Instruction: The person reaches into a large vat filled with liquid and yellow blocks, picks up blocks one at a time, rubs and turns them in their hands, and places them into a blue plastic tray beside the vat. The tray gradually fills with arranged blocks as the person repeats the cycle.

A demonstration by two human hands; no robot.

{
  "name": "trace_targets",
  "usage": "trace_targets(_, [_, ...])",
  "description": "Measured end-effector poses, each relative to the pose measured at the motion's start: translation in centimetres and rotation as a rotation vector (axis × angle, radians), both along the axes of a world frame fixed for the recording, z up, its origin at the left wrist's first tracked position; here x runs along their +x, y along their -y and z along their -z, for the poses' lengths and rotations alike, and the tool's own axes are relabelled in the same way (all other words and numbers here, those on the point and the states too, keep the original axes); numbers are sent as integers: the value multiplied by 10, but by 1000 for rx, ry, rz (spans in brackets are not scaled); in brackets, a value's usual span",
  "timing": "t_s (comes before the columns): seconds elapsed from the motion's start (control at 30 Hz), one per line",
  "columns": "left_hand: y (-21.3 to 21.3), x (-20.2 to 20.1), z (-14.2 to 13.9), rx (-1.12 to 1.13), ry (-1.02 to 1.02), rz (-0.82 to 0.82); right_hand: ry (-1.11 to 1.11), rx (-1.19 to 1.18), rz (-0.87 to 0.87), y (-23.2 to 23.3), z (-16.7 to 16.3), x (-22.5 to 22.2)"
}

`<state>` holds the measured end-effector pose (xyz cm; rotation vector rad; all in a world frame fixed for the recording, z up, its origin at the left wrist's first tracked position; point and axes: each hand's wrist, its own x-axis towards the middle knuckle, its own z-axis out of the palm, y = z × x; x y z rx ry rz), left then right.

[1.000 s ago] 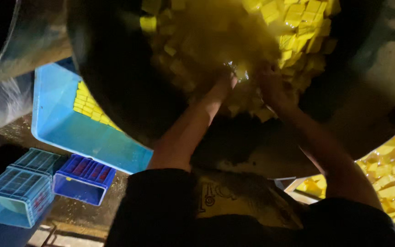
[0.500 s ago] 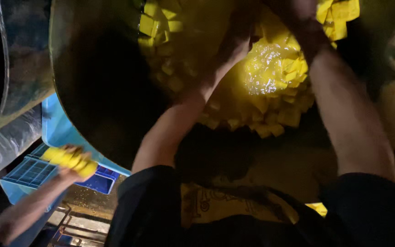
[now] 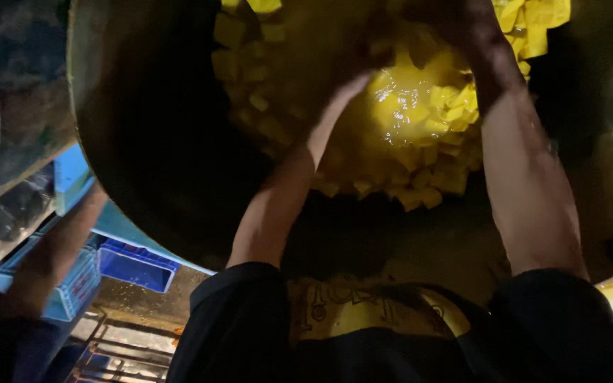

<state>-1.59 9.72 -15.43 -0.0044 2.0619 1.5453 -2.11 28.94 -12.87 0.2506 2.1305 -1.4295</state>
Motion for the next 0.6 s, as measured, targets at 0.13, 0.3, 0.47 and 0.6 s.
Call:
trace_targets(0.13, [-1, 11, 7, 247, 136, -201, -15, -302, 235, -2, -18, 38])
trace_targets(0.3, [-23, 29, 7, 604, 269, -502, -194, 135, 49, 24, -29, 61])
trace_targets(0.47, [-40, 33, -2, 917, 380, -705, -263, -49, 207, 44, -39, 67])
trace_targets(0.6, [-36, 34, -15, 1120, 442, -785, -815, 95, -326, 38, -40, 55])
